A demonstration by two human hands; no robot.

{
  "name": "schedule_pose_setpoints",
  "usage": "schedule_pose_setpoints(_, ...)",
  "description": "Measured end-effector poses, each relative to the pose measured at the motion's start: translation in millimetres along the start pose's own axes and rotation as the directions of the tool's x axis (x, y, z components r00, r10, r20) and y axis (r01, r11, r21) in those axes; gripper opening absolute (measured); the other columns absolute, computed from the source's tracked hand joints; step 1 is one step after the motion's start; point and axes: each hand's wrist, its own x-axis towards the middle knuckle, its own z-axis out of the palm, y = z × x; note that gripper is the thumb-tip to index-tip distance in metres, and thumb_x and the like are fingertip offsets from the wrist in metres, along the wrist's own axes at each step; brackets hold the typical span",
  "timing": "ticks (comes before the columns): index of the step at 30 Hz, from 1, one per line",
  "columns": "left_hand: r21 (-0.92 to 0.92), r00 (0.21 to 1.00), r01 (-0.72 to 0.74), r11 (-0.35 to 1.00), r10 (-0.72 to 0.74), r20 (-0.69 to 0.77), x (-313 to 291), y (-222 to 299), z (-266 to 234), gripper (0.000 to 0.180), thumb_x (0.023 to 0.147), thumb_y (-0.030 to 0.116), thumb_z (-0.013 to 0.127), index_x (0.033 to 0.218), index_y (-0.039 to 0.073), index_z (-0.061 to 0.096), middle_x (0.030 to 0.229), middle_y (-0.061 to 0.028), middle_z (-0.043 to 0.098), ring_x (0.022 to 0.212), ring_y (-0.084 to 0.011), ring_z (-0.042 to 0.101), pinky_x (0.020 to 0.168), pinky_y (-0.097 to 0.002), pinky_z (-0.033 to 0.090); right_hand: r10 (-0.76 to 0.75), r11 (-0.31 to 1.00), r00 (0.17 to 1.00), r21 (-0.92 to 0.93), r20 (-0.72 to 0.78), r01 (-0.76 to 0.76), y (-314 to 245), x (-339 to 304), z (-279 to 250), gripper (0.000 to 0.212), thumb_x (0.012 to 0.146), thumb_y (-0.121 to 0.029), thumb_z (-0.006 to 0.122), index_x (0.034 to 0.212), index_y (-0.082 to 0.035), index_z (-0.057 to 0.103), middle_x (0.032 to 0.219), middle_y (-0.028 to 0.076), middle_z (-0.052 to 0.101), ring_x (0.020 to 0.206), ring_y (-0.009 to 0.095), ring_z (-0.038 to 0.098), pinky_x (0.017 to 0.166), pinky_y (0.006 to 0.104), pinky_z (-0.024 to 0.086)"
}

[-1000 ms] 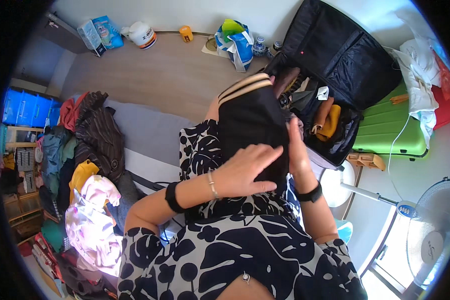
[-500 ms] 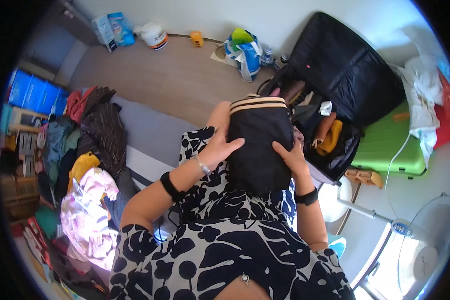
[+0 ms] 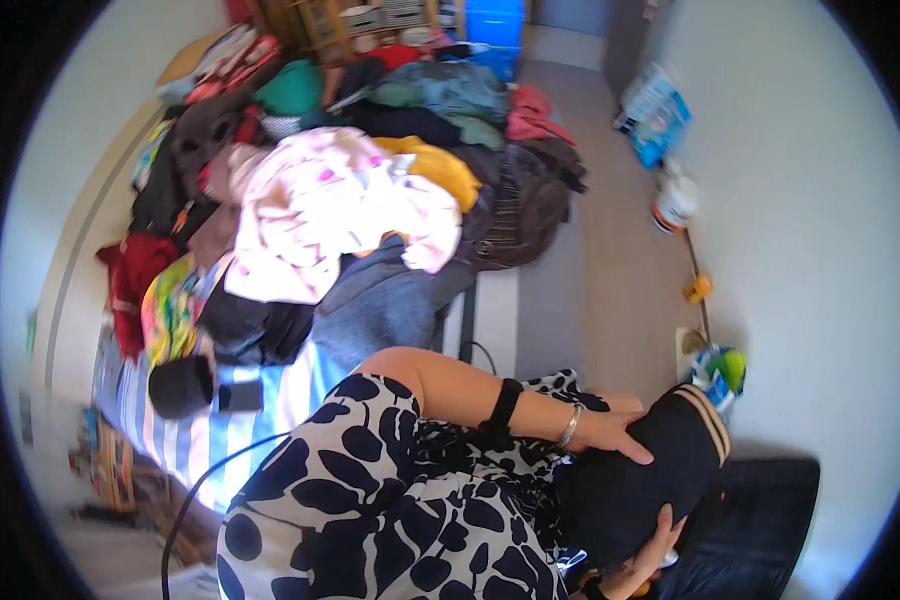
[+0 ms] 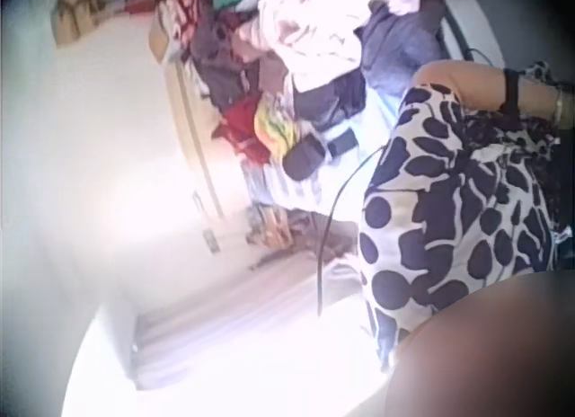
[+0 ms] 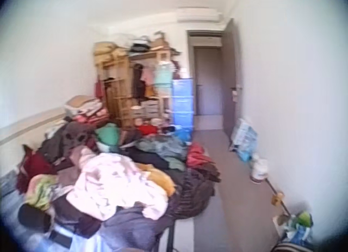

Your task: The person folds a pair of black track pants and a pink patterned garment on a bed, placing them one at a time into a suitcase.

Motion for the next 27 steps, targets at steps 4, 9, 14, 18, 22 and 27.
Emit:
schedule_pose_setpoints(4, 0.162, 0.955, -0.209, 0.965, 0.237, -0.180, -47.1, 40.2, -12.4, 0.084, 0.077, 0.008, 0.073, 0.145, 0.004, 0.024, 0.135, -0.0121, 0.047, 0.120, -0.0209, 0.048, 0.102, -0.0368, 0.041, -0.063, 0.992, 0.976, 0.119, 0.207, 0.038, -24.1, 15.1, 52.3, 0.074, 0.085, -0.026, 0.067, 0.143, 0.003, 0.031, 0.132, 0.022, 0.047, 0.110, 0.029, 0.054, 0.094, 0.0348, 0.045)
schedule_pose_setpoints(9, 0.178, 0.736, -0.404, 0.897, 0.435, -0.518, -158.3, 83.0, -7.2, 0.095, 0.077, 0.001, 0.069, 0.149, 0.003, 0.007, 0.132, -0.0136, 0.049, 0.114, -0.0207, 0.053, 0.097, -0.0353, 0.045, -0.150, 0.985, 0.746, 0.165, 0.649, 0.054, -20.3, 24.8, 125.5, 0.064, 0.091, -0.024, 0.060, 0.144, -0.005, 0.029, 0.140, 0.017, 0.040, 0.112, 0.028, 0.054, 0.094, 0.0371, 0.047)
schedule_pose_setpoints(14, 0.392, 0.212, -0.639, 0.662, 0.641, -0.737, -309.0, 101.9, 3.7, 0.076, 0.075, -0.002, 0.071, 0.140, 0.001, 0.032, 0.122, -0.0122, 0.057, 0.105, -0.0187, 0.059, 0.090, -0.0319, 0.049, -0.088, 0.990, 0.428, 0.125, 0.899, -0.059, -8.7, 19.7, 161.0, 0.047, 0.096, -0.019, 0.054, 0.138, -0.007, 0.035, 0.137, 0.018, 0.044, 0.102, 0.026, 0.063, 0.070, 0.0325, 0.059)
schedule_pose_setpoints(18, 0.745, -0.355, -0.484, 0.459, 0.675, -0.647, -443.3, 101.1, -9.6, 0.043, 0.071, -0.003, 0.071, 0.113, 0.003, 0.061, 0.107, -0.0091, 0.064, 0.099, -0.0202, 0.062, 0.087, -0.0321, 0.051, -0.026, 0.999, 0.526, 0.037, 0.850, -0.011, -4.5, 22.5, 156.3, 0.047, 0.095, -0.020, 0.055, 0.136, -0.007, 0.037, 0.133, 0.016, 0.048, 0.100, 0.025, 0.064, 0.069, 0.0318, 0.059)
schedule_pose_setpoints(22, 0.913, -0.796, -0.285, 0.293, 0.459, -0.395, -592.1, 71.8, -40.4, 0.027, 0.080, 0.011, 0.067, 0.106, 0.008, 0.061, 0.101, -0.0104, 0.064, 0.093, -0.0261, 0.063, 0.079, -0.0396, 0.054, 0.030, 1.000, 0.591, -0.027, 0.806, -0.015, 1.8, 37.3, 144.6, 0.042, 0.095, -0.021, 0.056, 0.132, -0.008, 0.042, 0.129, 0.013, 0.053, 0.096, 0.023, 0.065, 0.066, 0.0286, 0.059)
schedule_pose_setpoints(27, 0.970, -0.921, -0.164, 0.180, 0.323, -0.216, -748.5, -42.9, -92.0, 0.053, 0.078, 0.005, 0.068, 0.126, 0.009, 0.047, 0.107, -0.0155, 0.064, 0.096, -0.0323, 0.064, 0.081, -0.0474, 0.055, 0.068, 0.995, 0.614, -0.097, 0.787, 0.013, 11.1, 46.1, 134.5, 0.038, 0.095, -0.020, 0.056, 0.129, -0.007, 0.045, 0.127, 0.012, 0.055, 0.096, 0.022, 0.065, 0.070, 0.0291, 0.057)
